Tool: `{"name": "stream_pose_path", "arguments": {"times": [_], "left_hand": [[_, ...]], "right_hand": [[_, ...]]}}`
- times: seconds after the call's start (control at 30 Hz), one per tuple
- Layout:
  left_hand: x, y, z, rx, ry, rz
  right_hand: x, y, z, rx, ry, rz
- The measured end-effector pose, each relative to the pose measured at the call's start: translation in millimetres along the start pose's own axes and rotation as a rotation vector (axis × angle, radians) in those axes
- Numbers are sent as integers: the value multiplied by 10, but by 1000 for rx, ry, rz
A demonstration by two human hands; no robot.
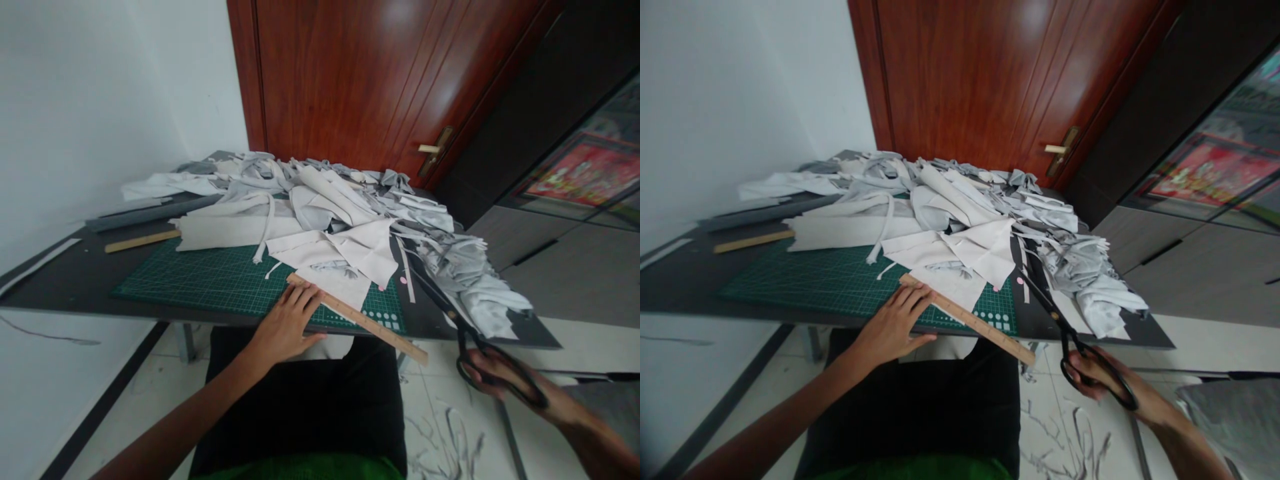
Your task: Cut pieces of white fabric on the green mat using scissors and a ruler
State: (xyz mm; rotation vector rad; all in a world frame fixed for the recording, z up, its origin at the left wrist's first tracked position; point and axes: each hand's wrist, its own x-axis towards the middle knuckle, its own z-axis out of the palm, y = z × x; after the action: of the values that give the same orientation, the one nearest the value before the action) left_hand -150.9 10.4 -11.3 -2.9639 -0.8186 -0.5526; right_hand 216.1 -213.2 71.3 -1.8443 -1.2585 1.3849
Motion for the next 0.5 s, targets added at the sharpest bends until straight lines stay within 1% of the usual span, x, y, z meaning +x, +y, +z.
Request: {"name": "stream_pose_path", "arguments": {"times": [0.07, 0.17, 0.3, 0.37, 0.47, 0.5], "left_hand": [[1, 5, -1, 5, 2, -2], [0, 11, -5, -4, 17, -5], [-3, 8, -4, -19, 31, -4], [-4, 4, -1, -9, 29, 0], [-5, 2, 2, -2, 24, 2], [-5, 2, 3, -6, 27, 1]], "right_hand": [[-52, 10, -86, -26, -32, 52], [-87, 62, -154, 21, -79, 123], [-78, 201, -159, 94, -111, 237], [-62, 256, -144, 93, -122, 282], [-33, 259, -116, 71, -107, 299], [-20, 238, -109, 35, -61, 306]]}}
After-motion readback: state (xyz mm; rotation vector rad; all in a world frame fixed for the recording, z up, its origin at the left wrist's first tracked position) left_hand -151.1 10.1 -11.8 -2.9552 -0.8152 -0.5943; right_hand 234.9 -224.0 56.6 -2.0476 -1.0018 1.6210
